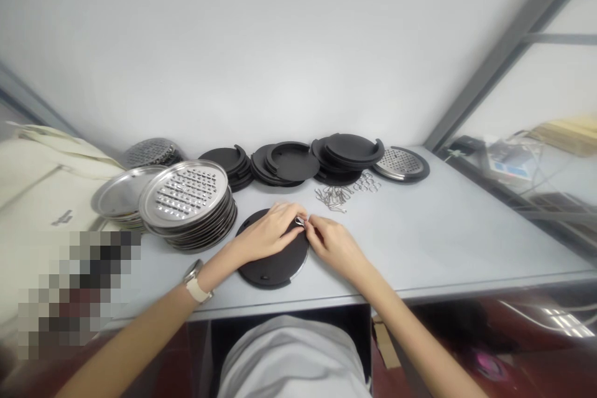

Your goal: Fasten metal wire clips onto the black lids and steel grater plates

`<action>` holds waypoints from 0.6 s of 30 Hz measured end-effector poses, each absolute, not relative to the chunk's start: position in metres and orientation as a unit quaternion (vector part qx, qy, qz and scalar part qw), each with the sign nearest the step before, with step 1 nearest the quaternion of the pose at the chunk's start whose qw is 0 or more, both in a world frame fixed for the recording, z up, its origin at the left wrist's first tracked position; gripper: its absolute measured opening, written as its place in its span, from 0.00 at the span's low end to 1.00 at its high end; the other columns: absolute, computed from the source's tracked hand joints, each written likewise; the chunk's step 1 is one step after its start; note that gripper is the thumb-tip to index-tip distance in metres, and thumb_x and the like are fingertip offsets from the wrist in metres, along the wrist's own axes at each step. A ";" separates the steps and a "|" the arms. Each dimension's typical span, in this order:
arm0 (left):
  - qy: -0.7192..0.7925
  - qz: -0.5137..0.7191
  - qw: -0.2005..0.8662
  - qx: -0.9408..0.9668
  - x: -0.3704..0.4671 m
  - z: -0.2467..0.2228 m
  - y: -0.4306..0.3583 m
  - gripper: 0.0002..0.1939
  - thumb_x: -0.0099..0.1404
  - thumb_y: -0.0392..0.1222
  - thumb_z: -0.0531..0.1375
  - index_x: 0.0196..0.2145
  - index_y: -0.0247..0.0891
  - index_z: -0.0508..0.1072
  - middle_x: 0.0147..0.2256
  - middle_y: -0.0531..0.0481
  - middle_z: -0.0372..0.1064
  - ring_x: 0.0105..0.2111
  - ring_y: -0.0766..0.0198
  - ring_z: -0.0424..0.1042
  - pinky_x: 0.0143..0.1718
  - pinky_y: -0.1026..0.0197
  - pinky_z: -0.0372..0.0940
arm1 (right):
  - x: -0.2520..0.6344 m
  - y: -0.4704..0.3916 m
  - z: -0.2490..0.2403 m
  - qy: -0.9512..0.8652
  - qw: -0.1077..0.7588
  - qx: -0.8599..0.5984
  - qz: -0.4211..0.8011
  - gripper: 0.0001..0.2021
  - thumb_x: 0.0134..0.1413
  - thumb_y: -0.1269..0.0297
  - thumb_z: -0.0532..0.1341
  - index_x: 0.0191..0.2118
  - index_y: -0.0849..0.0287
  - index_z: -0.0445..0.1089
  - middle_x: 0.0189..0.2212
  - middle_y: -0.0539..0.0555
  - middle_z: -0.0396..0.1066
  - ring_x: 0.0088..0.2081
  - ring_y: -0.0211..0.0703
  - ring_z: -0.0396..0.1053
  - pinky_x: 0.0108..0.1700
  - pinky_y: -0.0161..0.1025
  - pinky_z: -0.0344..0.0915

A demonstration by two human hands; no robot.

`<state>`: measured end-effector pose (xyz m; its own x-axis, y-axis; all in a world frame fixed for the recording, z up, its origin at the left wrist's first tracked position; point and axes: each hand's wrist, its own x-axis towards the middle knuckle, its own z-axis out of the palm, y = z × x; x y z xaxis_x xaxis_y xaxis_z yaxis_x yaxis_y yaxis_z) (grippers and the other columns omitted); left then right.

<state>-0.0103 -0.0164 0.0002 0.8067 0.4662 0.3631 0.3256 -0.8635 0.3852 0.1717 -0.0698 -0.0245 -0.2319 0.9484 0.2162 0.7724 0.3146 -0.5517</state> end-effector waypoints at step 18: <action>0.211 0.222 0.131 0.943 -0.010 0.002 -0.017 0.09 0.69 0.34 0.51 0.47 0.37 0.59 0.45 0.45 0.66 0.48 0.57 0.66 0.51 0.53 0.57 | 0.171 -0.066 -0.027 -0.777 0.265 -0.549 0.157 0.13 0.67 0.63 0.46 0.42 0.60 0.66 0.37 0.61 0.74 0.38 0.50 0.73 0.39 0.41 0.65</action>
